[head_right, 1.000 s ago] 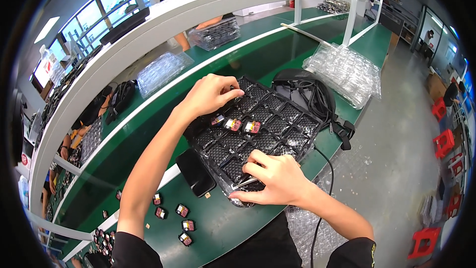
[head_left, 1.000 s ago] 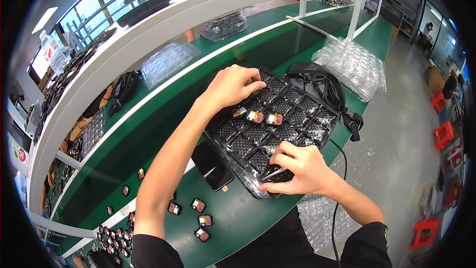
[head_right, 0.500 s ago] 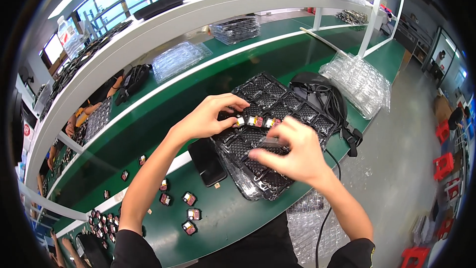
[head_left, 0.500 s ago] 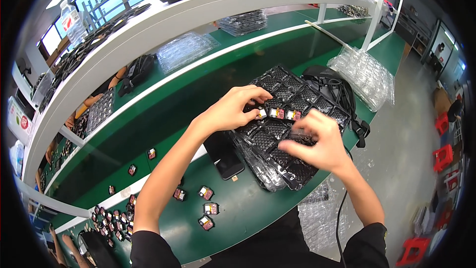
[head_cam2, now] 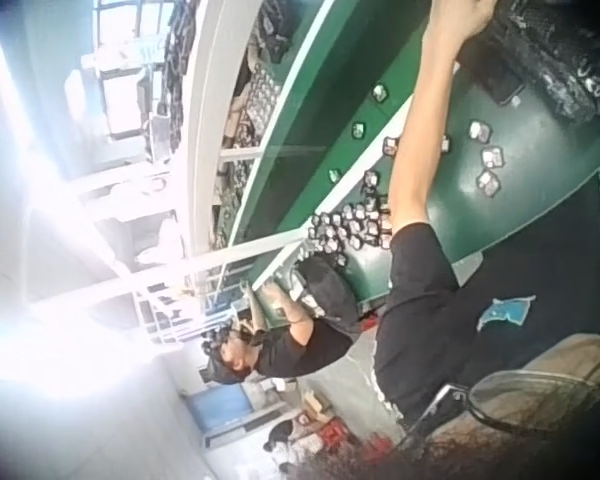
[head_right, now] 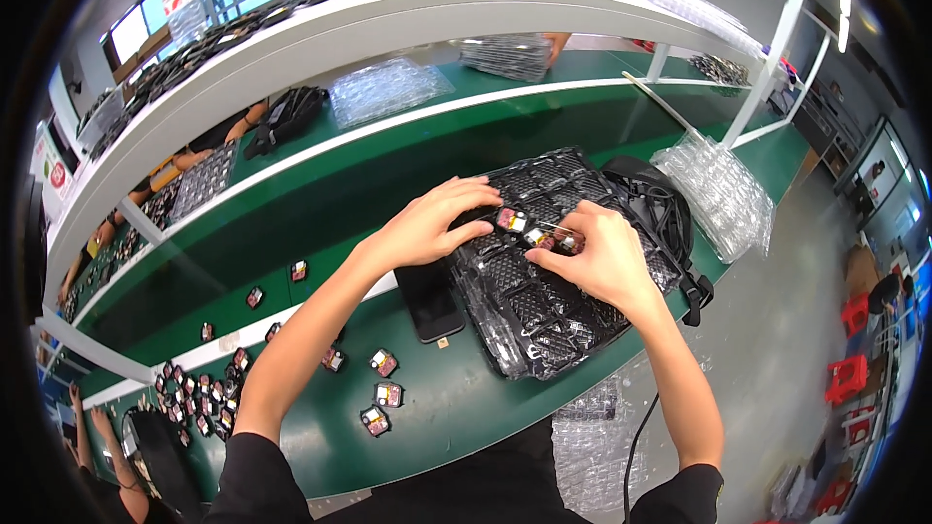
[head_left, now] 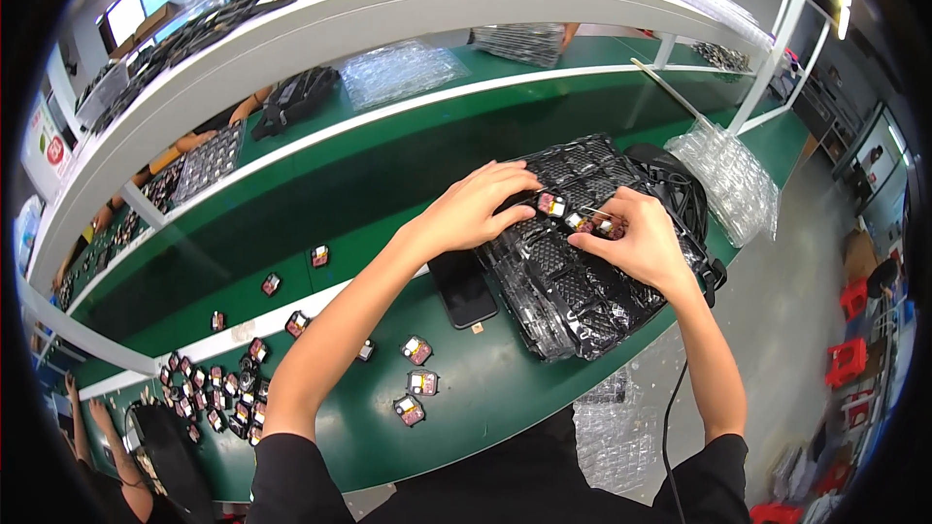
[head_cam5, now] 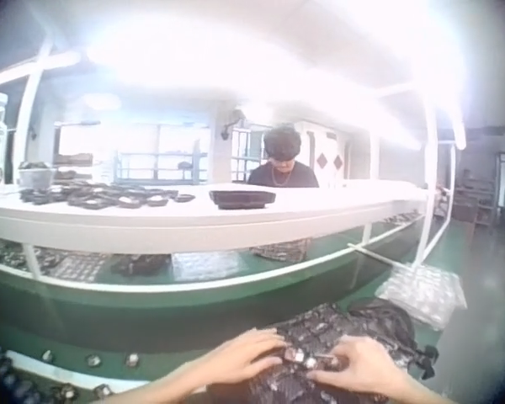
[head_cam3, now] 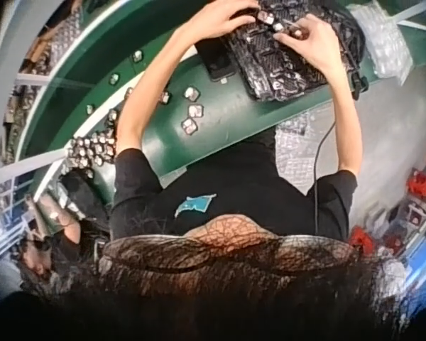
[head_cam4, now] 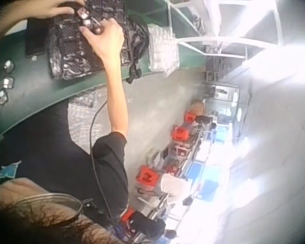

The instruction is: Assembling small internal electronic components into a casing using tweezers on an assembly line.

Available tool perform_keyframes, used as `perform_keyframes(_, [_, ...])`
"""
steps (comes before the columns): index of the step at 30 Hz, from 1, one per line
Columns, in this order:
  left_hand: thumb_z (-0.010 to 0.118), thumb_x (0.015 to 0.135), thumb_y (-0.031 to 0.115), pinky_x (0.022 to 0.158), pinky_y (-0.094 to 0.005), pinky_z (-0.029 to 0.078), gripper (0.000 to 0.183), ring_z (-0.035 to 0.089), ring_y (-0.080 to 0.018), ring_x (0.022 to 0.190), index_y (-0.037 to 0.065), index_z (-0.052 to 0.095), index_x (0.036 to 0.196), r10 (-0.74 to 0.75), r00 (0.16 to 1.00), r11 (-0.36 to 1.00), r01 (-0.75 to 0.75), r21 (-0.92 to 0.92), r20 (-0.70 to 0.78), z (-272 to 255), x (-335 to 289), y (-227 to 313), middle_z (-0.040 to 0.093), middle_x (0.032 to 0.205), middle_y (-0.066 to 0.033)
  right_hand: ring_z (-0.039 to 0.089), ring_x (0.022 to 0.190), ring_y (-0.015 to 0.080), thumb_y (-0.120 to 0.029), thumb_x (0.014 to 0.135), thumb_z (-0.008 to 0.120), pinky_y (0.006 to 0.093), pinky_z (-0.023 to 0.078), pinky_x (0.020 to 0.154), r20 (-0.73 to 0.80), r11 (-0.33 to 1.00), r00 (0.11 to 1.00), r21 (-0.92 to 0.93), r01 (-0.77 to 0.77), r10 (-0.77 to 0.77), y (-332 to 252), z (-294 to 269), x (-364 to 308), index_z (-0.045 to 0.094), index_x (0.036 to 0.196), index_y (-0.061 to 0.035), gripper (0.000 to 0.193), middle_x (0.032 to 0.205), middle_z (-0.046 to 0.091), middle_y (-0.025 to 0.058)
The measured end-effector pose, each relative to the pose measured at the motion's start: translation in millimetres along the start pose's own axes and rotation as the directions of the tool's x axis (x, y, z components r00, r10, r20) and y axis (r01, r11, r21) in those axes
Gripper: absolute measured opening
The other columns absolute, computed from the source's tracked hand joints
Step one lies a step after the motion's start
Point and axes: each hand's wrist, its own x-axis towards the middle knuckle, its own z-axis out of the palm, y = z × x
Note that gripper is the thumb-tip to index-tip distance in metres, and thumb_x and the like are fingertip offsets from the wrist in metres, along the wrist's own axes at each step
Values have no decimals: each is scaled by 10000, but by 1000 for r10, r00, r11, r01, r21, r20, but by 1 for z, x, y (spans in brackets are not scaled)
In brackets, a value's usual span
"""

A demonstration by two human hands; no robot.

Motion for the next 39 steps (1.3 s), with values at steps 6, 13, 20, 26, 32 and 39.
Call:
perform_keyframes(6, [761,1056,321,1194,-492,510,431,622,-384,1417,69,700,1400,40,975,999,-39,10,-218,-21,-18,-3,695,1464,-155,509,665,117,-183,857,968,318,387,602,-220,994,975,95,59,-36,-10,-23,-26,792,923,18,276,747,557,25])
perform_keyframes(13, [855,929,555,1139,-516,538,692,632,-418,1380,105,698,1431,-316,947,926,296,235,52,-53,-209,44,649,1499,-204,321,650,14,-260,1123,711,266,215,563,-677,831,482,437,-345,556,89,-46,-232,758,933,-36,297,737,437,-94])
perform_keyframes(20, [866,937,437,1040,-484,530,570,642,-361,1273,67,702,1338,-416,909,854,388,345,8,-17,-275,63,645,1380,-153,391,681,59,-182,1087,762,318,281,598,-279,476,389,414,-776,878,65,146,-454,520,689,-24,492,669,458,-59])
perform_keyframes(26, [877,926,274,657,-431,483,338,619,-281,801,77,609,868,-362,928,867,370,334,-88,-11,-279,57,602,904,-62,343,526,101,-30,937,883,319,230,525,-168,810,854,446,-380,493,-80,134,-313,575,671,-19,407,590,457,8])
perform_keyframes(32, [904,919,330,525,-443,472,381,643,-292,635,102,613,825,-420,891,847,453,280,-172,-13,-284,87,623,724,-72,765,692,292,-283,933,902,409,600,614,87,906,995,416,-75,42,-149,151,-159,755,1166,-2,393,919,783,148])
perform_keyframes(39, [924,841,600,532,-400,553,663,688,-238,652,43,747,1154,-415,903,830,426,361,-112,17,-300,163,707,787,-50,795,898,418,-348,921,884,533,616,756,251,936,968,342,-85,-3,-148,200,-101,738,1198,5,472,1030,804,196])
